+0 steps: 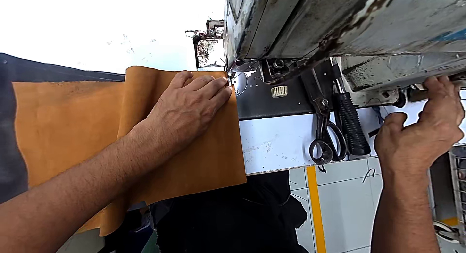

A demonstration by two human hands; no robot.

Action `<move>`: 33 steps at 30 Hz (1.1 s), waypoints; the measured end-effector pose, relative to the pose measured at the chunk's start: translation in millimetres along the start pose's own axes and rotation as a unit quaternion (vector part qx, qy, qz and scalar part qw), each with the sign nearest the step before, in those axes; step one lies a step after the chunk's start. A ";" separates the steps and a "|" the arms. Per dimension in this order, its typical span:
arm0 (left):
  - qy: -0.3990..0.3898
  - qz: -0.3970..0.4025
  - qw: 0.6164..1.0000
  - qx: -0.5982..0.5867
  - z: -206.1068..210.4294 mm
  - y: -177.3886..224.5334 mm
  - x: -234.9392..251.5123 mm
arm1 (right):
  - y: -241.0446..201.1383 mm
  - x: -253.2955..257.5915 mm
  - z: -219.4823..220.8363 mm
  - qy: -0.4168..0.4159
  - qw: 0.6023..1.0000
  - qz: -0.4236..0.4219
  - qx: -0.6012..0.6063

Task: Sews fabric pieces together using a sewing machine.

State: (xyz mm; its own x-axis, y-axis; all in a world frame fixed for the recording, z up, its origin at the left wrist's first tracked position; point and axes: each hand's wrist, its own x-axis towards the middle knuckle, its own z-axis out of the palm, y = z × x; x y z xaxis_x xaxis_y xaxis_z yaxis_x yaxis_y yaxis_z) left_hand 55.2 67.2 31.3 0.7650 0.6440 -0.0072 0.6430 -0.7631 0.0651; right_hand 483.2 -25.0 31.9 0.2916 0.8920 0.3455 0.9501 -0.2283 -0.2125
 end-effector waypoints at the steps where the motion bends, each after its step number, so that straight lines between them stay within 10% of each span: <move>1: -0.002 0.001 1.000 0.001 -0.3 -1.0 0.7 | -0.9 -0.1 -0.3 0.000 1.000 0.000 0.001; 6: -0.006 0.009 1.000 0.005 2.0 -4.3 0.5 | -80.8 -46.1 -24.6 -0.028 0.983 0.038 0.179; 10: 0.002 0.007 1.000 -0.018 4.6 3.8 -5.2 | -181.9 -117.8 -21.6 -0.331 0.782 0.197 0.490; 13: 0.062 -0.010 0.996 -0.061 15.1 18.6 -12.0 | -213.4 -118.1 -10.9 -0.394 0.687 0.257 0.555; 18: 0.051 -0.002 0.996 -0.077 19.1 16.6 -18.5 | -219.0 -105.5 2.1 -0.347 0.821 0.165 0.423; 33: -0.003 -0.041 0.997 -0.064 5.8 24.4 -11.8 | -212.9 -103.8 18.8 -0.321 0.761 0.236 0.512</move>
State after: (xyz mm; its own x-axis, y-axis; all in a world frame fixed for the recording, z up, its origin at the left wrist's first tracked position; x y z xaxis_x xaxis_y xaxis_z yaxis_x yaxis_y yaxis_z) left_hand 62.1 40.7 27.2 0.7099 0.7039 -0.0233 0.6943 -0.6940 0.1906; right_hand 248.6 -61.6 24.0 0.1468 0.8867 -0.4383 0.0764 -0.4520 -0.8888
